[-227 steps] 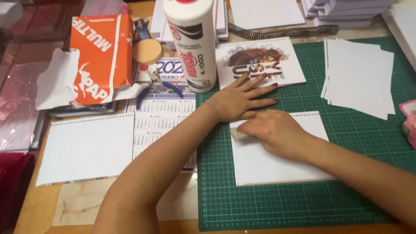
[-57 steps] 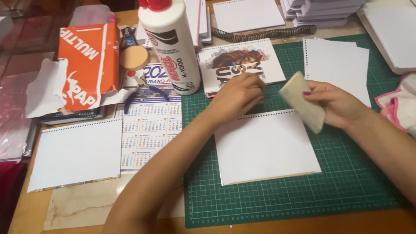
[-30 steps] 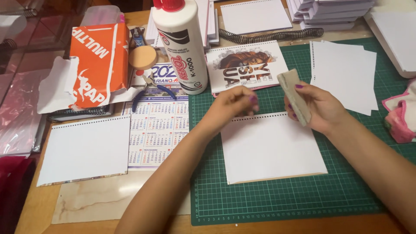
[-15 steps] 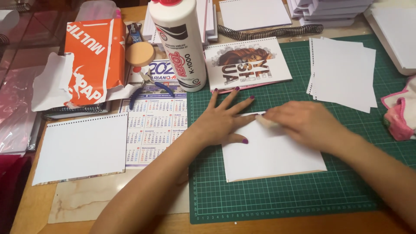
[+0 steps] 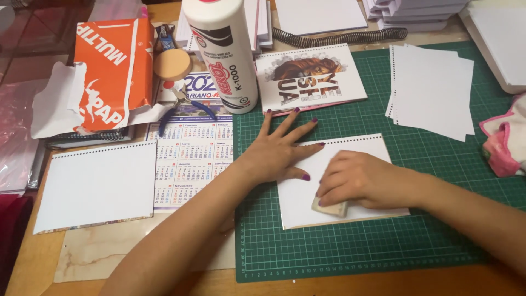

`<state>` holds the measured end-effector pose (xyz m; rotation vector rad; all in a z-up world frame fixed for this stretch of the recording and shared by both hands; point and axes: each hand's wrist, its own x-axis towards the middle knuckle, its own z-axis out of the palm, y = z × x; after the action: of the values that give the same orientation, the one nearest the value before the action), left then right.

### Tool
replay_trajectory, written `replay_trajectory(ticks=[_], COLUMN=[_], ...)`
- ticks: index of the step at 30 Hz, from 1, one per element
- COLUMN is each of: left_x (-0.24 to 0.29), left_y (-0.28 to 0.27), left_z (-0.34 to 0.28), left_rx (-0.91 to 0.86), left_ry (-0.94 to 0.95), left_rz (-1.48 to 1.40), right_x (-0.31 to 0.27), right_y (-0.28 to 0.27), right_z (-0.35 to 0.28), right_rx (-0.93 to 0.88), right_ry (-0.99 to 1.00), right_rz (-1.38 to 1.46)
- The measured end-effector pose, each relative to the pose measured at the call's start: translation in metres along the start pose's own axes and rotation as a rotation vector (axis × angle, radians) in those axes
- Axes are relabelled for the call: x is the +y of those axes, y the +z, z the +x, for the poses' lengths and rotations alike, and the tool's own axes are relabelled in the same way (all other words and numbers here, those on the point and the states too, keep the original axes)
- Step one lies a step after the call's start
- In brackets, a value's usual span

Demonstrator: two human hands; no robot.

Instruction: The person applies glue from a bottle onto a piece of paper placed on a cutting mat. They then press the glued paper down with their hands and use a small block to smooth the surface. Finally, they wipe the paper with a cloth.

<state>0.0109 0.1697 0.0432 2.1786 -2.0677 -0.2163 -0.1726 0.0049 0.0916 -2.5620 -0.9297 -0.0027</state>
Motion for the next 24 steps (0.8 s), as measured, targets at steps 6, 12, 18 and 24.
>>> replay_trajectory(ticks=[6,12,18,24], left_x=[-0.002,-0.007,-0.007,0.004], left_y=[-0.002,0.002,0.005,-0.024], left_z=[0.000,0.005,0.005,0.011], left_rx=[0.004,-0.015,0.025,-0.057], left_ry=[0.010,0.063,0.078,0.036], left_rz=[0.010,0.060,0.131,0.032], right_x=[0.012,0.027,0.039,0.061], right_y=[-0.007,-0.011,-0.026,-0.055], right_z=[-0.003,-0.065,-0.116,-0.108], right_rx=[-0.124,-0.103,-0.164,0.098], right_ry=[-0.068,-0.007,0.123,0.663], right_rz=[0.011,0.038,0.005,-0.049])
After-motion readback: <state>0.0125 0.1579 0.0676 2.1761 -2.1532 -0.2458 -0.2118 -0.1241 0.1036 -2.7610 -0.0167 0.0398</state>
